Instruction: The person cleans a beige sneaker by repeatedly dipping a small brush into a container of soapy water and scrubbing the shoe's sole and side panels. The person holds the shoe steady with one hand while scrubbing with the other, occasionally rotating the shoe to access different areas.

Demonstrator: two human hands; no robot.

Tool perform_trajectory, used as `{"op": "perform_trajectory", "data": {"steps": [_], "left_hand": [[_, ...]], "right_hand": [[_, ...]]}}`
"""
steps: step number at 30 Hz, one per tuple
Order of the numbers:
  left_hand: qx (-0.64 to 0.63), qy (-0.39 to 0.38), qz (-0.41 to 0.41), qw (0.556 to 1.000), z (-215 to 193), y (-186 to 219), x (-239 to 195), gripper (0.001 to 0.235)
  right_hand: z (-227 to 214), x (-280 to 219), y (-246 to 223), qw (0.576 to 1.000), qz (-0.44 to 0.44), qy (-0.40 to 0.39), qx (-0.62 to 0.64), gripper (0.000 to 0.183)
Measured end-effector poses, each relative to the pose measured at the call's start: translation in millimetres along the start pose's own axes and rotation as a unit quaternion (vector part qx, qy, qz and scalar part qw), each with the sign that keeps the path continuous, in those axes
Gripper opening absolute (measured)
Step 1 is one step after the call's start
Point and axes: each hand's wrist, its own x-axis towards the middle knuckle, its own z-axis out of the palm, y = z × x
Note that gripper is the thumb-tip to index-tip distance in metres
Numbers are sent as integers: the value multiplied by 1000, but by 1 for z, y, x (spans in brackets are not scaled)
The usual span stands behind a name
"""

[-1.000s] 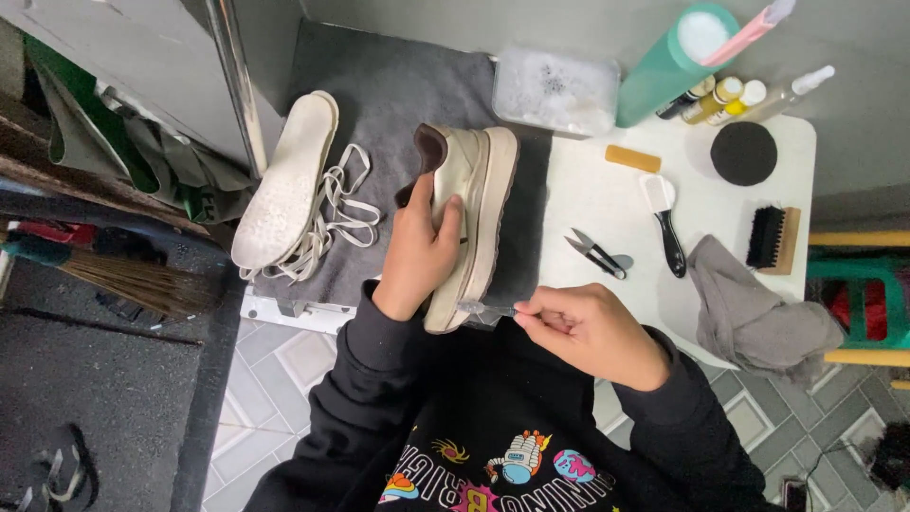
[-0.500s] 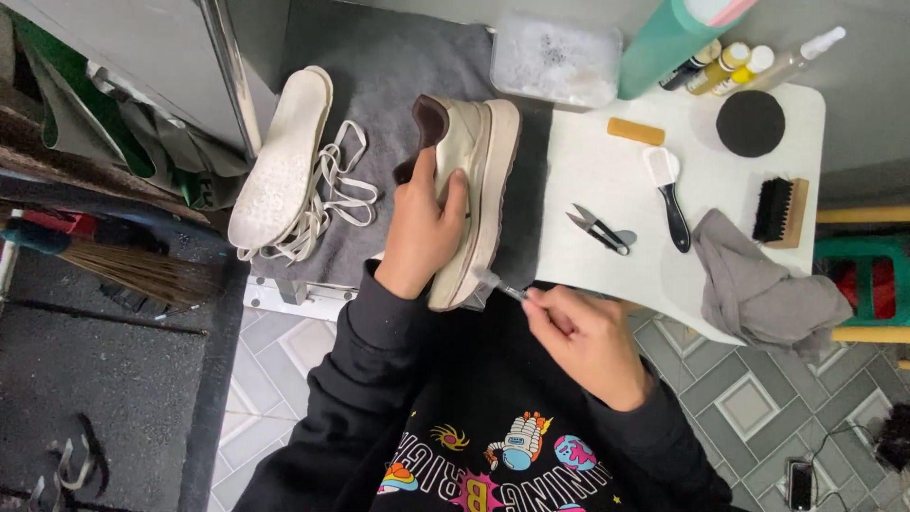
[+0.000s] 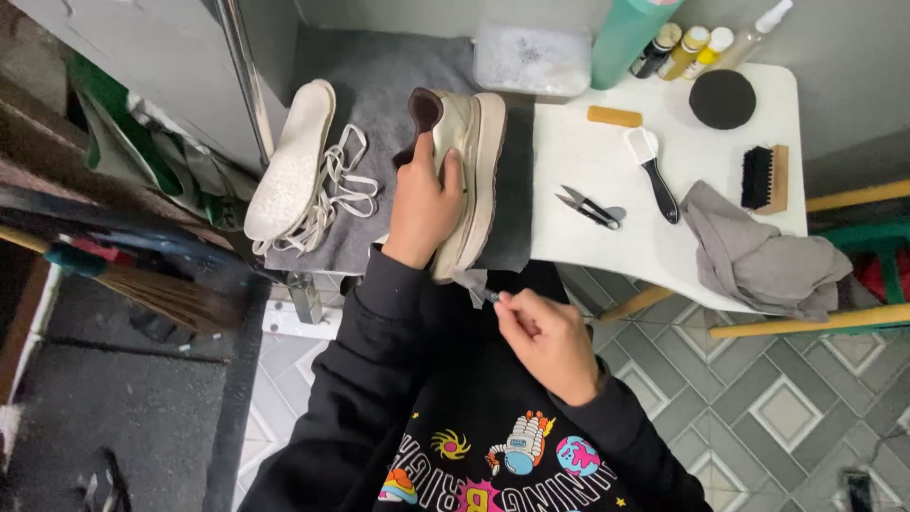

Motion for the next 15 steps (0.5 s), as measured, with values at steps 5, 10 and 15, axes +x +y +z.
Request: {"op": "perform_trajectory", "data": {"steps": [5, 10, 15], "left_hand": [[0, 8, 9, 1000, 2, -8, 0, 37], [6, 8, 21, 1000, 5, -14, 3, 37], [9, 17, 11, 1000, 4, -20, 2, 36]], "right_hand": [[1, -3, 3, 1000, -13, 25, 7, 15], [2, -3, 12, 999, -36, 2, 7, 7], [-6, -2, 21, 998, -32, 44, -12, 6]]}}
